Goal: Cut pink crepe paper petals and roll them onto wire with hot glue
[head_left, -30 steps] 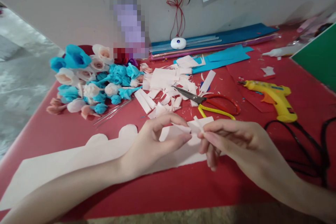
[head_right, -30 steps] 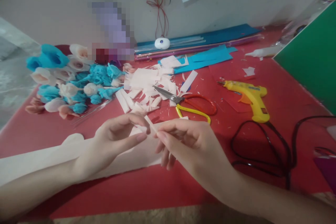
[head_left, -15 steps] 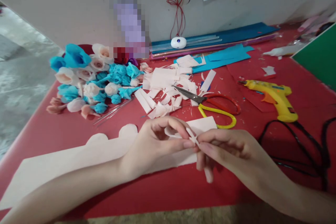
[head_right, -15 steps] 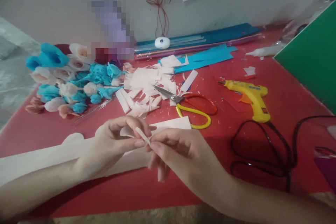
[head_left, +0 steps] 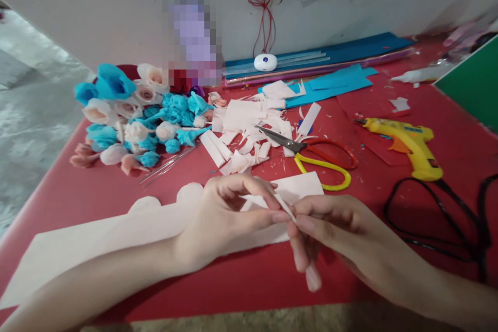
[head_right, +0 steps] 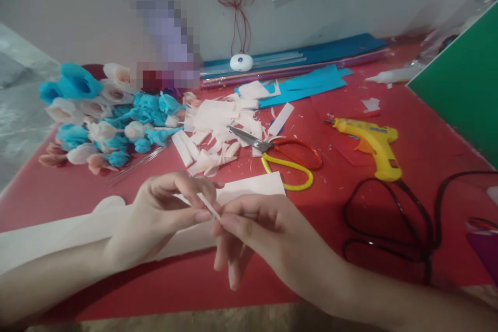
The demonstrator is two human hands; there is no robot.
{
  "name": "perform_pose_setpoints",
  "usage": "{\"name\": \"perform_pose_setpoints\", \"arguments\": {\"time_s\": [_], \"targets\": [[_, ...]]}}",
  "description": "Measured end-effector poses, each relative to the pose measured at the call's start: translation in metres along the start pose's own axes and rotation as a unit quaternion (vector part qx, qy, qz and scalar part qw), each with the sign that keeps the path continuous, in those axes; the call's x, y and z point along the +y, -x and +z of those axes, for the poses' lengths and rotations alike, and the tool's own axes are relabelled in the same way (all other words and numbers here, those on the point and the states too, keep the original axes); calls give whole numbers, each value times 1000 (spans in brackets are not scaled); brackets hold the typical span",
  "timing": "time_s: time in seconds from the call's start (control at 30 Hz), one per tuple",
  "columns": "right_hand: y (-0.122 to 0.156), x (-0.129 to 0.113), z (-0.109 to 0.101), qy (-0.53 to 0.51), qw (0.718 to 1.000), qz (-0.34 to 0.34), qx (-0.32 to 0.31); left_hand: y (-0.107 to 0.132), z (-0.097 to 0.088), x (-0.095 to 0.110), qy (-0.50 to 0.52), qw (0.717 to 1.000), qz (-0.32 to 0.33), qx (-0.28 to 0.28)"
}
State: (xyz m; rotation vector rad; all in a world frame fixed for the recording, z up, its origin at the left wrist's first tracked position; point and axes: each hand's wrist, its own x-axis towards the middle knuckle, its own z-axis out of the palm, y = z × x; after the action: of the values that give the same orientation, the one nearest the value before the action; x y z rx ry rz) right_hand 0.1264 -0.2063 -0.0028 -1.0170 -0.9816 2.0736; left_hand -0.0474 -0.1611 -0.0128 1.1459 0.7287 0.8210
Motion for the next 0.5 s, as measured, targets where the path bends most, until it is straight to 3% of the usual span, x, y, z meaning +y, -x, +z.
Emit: {"name": "perform_pose_setpoints", "arguments": {"time_s": [0.2, 0.4, 0.5], "targets": [[-1, 3, -3, -35, 999, 16, -22, 0, 0, 0, -40, 999, -1, 22], [-4, 1, -2, -3, 1000, -24, 16, -2, -3, 1, -94, 994, 46, 37], [-3, 2, -3, 10, 998, -53, 34, -2, -6, 1, -89, 995, 39, 32]]}}
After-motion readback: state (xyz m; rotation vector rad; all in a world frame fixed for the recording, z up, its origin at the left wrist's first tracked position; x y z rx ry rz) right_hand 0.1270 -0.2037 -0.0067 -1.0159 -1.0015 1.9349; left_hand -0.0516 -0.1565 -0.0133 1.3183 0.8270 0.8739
